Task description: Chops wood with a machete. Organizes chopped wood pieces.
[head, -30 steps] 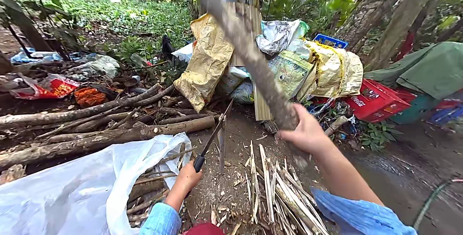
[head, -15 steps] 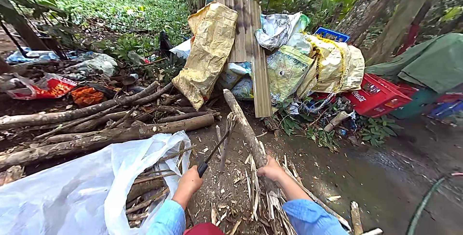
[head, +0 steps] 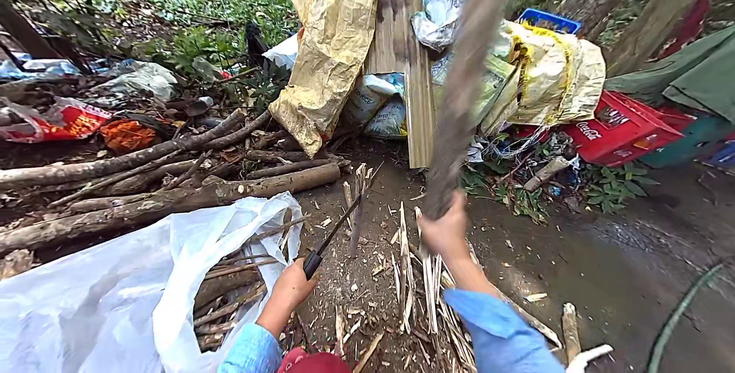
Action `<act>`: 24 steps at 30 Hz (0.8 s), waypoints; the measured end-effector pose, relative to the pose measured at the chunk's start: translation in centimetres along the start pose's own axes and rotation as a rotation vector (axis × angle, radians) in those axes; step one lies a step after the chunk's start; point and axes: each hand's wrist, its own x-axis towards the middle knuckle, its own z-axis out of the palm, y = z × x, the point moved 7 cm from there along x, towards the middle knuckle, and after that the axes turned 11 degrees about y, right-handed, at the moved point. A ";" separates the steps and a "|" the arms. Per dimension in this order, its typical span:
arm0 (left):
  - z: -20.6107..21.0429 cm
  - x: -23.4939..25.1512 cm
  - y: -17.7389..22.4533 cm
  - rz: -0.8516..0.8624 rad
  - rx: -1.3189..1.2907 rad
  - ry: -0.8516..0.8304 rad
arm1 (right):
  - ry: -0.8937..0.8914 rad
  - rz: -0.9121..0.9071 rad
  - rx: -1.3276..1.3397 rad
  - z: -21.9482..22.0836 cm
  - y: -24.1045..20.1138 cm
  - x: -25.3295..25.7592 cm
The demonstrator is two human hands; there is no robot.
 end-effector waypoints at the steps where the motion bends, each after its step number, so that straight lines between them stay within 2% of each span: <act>1: 0.3 0.1 -0.4 -0.002 -0.001 0.001 | -0.195 0.095 -0.205 3.2 4.2 -2.3; 3: 1.3 0.5 -1.3 -0.012 0.047 -0.032 | -0.516 0.227 -0.523 7.9 11.0 -6.3; 4: 2.0 0.7 -1.8 -0.022 0.071 -0.054 | -0.579 0.287 -0.519 9.3 12.7 -7.6; 6: 3.5 1.2 -2.7 -0.044 0.066 -0.069 | -0.571 0.392 -0.261 10.5 13.3 -9.2; 8: 4.6 1.5 -2.8 -0.054 0.041 -0.056 | -0.511 0.464 0.051 9.9 12.2 -9.4; 10: 5.0 1.6 -2.8 -0.058 0.020 -0.060 | -0.479 0.454 0.185 7.5 10.1 -8.1; 13: 4.9 2.1 -3.1 -0.052 0.005 -0.068 | -0.348 0.207 0.199 1.9 4.5 -3.2; 16: 5.3 2.2 -3.5 -0.049 0.014 -0.062 | -0.066 -0.051 0.197 -3.4 -2.1 1.1; 19: 5.9 2.2 -3.8 -0.055 0.028 -0.074 | 0.206 -0.140 0.281 -4.5 -5.2 2.8; 21: 6.1 2.1 -4.0 -0.053 0.023 -0.068 | 0.202 -0.097 0.271 -1.7 -2.7 1.6; 22: 6.0 2.1 -4.2 -0.052 0.020 -0.061 | 0.111 -0.020 0.169 0.8 0.5 -0.1; 24: 6.0 2.0 -4.6 -0.053 0.016 -0.053 | -0.280 0.197 -0.224 6.6 9.5 -5.1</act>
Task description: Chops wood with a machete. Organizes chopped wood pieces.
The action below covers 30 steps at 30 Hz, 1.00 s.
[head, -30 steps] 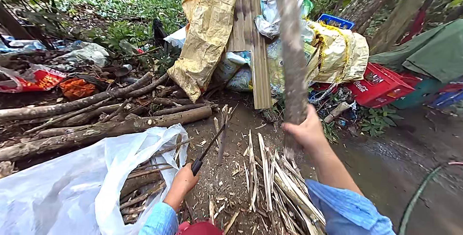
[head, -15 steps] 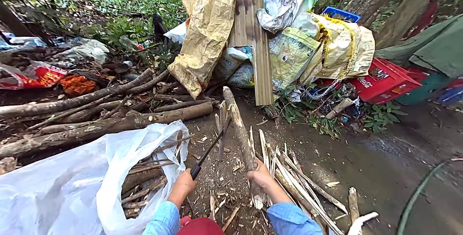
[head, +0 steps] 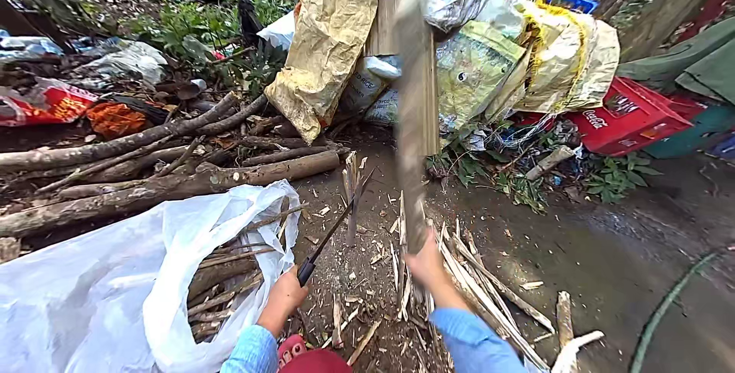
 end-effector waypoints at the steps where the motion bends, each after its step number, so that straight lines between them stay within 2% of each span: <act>1: 0.1 0.1 -0.1 0.003 0.019 -0.005 | -0.175 0.078 -0.214 3.5 3.8 -0.9; 2: 0.0 0.4 0.0 0.007 0.055 -0.020 | -0.279 0.136 -0.345 5.9 6.5 -1.5; 4: 0.1 0.6 -0.3 0.005 0.110 -0.048 | -0.351 0.204 -0.341 8.3 8.4 -2.9; 6: 0.7 0.6 -0.6 -0.012 0.121 -0.058 | -0.343 0.230 -0.151 8.7 7.7 -3.8; 8: 1.2 0.6 -0.9 -0.025 0.107 -0.052 | -0.297 0.248 0.175 7.8 6.4 -3.7; 10: 1.5 0.7 -1.3 -0.029 0.091 -0.050 | -0.269 0.218 0.351 4.9 4.0 -2.9; 12: 1.7 0.9 -1.6 -0.032 0.081 -0.049 | -0.164 0.075 0.401 0.0 0.4 -1.3; 15: 2.2 0.8 -1.8 -0.046 0.080 -0.062 | 0.109 -0.194 0.447 -7.7 -6.2 0.7; 18: 2.9 1.1 -1.4 -0.066 0.067 -0.069 | 0.409 -0.323 0.546 -11.2 -10.6 1.7; 20: 3.4 1.4 -1.1 -0.075 0.065 -0.076 | 0.475 -0.322 0.528 -8.8 -9.3 1.7; 21: 3.5 1.5 -1.1 -0.075 0.065 -0.076 | 0.428 -0.270 0.449 -5.9 -7.0 1.5; 22: 3.6 1.6 -1.1 -0.075 0.060 -0.073 | 0.296 -0.156 0.294 -2.1 -3.5 1.0; 25: 4.3 1.7 -1.5 -0.072 0.072 -0.080 | -0.265 0.148 -0.360 8.2 7.5 -1.2; 26: 4.2 2.0 -1.4 -0.066 0.086 -0.090 | -0.350 0.205 -0.403 9.8 9.1 -1.7; 28: 4.4 1.8 -1.8 -0.069 0.112 -0.106 | -0.395 0.271 -0.266 11.5 9.9 -3.2; 30: 4.9 1.7 -1.9 -0.075 0.106 -0.109 | -0.349 0.321 0.054 11.5 9.2 -4.0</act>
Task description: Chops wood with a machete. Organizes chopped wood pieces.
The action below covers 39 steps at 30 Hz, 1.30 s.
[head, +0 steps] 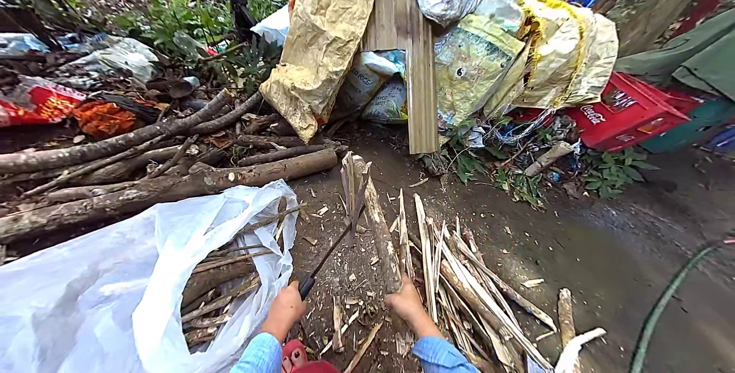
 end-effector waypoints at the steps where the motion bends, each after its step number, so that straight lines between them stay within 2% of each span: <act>1: 0.3 -0.1 -0.1 -0.003 -0.001 0.000 | -0.002 -0.002 0.150 -0.3 -0.5 -0.6; 3: 0.8 -0.1 -0.4 -0.003 0.004 0.004 | 0.011 -0.029 0.327 -2.3 -2.2 -1.7; 5: 1.1 -0.1 -0.5 0.003 0.025 0.001 | 0.077 -0.149 0.397 -6.0 -5.1 -2.3; 9: 1.1 0.1 -0.8 0.005 0.030 -0.015 | 0.387 -0.517 0.458 -15.1 -13.0 -4.7; 12: 1.0 0.3 -1.0 0.001 0.023 -0.014 | 0.641 -0.642 0.556 -17.4 -15.7 -5.6; 14: 0.9 0.5 -1.0 0.005 0.025 -0.014 | 0.703 -0.630 0.554 -14.4 -13.4 -4.7; 15: 0.9 0.6 -1.0 0.006 0.032 -0.014 | 0.661 -0.541 0.471 -11.5 -10.7 -3.6; 17: 1.0 0.4 -1.0 0.010 0.057 -0.023 | 0.385 -0.220 0.034 -4.7 -2.9 -0.7; 19: 1.6 0.2 -0.5 0.025 0.113 -0.061 | 0.052 0.010 -0.441 0.2 3.8 1.0; 20: 2.4 0.0 -0.6 0.021 0.138 -0.084 | -0.050 0.072 -0.496 1.8 5.9 0.9; 22: 4.5 0.0 -1.2 -0.015 0.108 -0.095 | -0.096 0.115 -0.421 3.7 7.8 -0.6; 26: 8.7 1.4 -2.4 -0.012 0.040 -0.108 | -0.059 0.124 -0.143 6.9 11.3 -2.2; 29: 7.9 -0.4 -2.0 -0.006 -0.034 -0.178 | 0.038 -0.008 0.099 7.3 10.5 -2.1; 31: 7.4 -3.3 -1.3 -0.063 -0.213 -0.264 | 0.085 -0.066 0.222 7.0 8.8 -2.2; 33: 10.0 -1.9 -1.9 -0.105 -0.359 -0.277 | 0.049 -0.027 0.137 7.1 7.4 -2.7; 36: 11.9 -1.4 -1.7 -0.103 -0.412 -0.321 | -0.146 0.012 -0.003 10.1 7.5 -4.1; 37: 12.1 -1.3 -1.5 -0.090 -0.432 -0.308 | -0.200 0.069 0.087 11.6 8.0 -4.7; 39: 11.7 -2.0 -0.8 -0.061 -0.406 -0.303 | -0.246 0.328 0.468 14.2 8.6 -6.0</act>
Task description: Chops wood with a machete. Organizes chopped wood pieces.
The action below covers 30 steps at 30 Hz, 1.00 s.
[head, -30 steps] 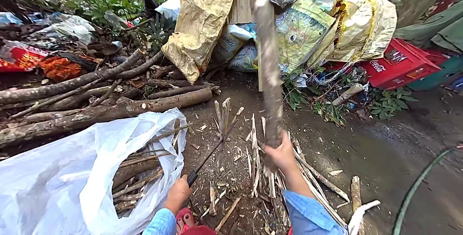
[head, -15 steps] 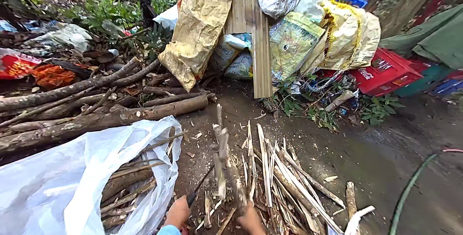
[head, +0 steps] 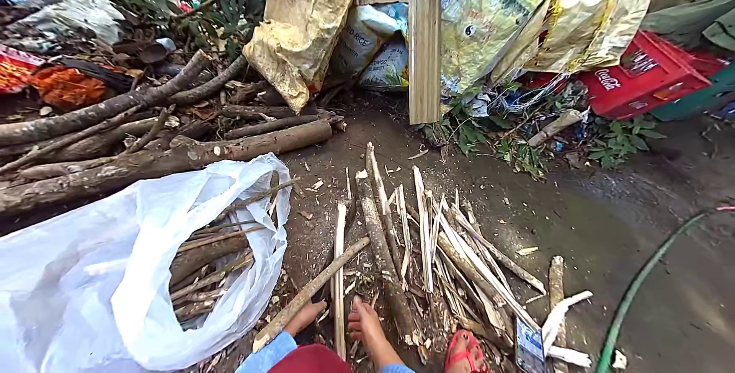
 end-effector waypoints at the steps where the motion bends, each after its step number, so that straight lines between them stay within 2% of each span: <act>1: 0.0 -0.5 0.4 0.027 0.040 -0.002 | 0.006 0.123 0.196 1.0 0.5 -0.2; 2: 0.1 -0.9 0.8 0.062 0.065 -0.001 | 0.012 0.211 0.323 1.8 0.4 -0.3; 4: 0.2 -1.7 1.7 0.120 0.106 0.001 | 0.015 0.265 0.355 3.1 -0.9 -0.4; 10: -0.2 -2.0 2.3 0.182 0.214 0.100 | 0.238 0.069 0.025 3.7 -3.9 2.3; 14: -0.8 -2.0 2.7 0.199 0.235 0.168 | 0.194 0.049 0.172 4.4 -4.4 4.3; 18: -1.0 -2.7 3.6 0.206 0.292 0.175 | 0.193 0.115 0.166 4.6 -5.8 5.0; 20: -1.4 -2.7 3.6 0.246 0.184 0.166 | 0.201 0.137 0.127 4.6 -6.5 5.1; 23: -2.4 -3.0 3.1 0.320 -0.153 0.100 | 0.174 0.147 0.149 5.2 -6.9 6.0; 26: -3.0 -2.5 0.9 0.380 -0.418 0.079 | 0.170 0.155 0.188 5.5 -7.1 6.3; 30: -4.7 -3.9 0.5 0.288 -0.370 0.082 | 0.149 0.209 0.243 5.4 -6.4 5.6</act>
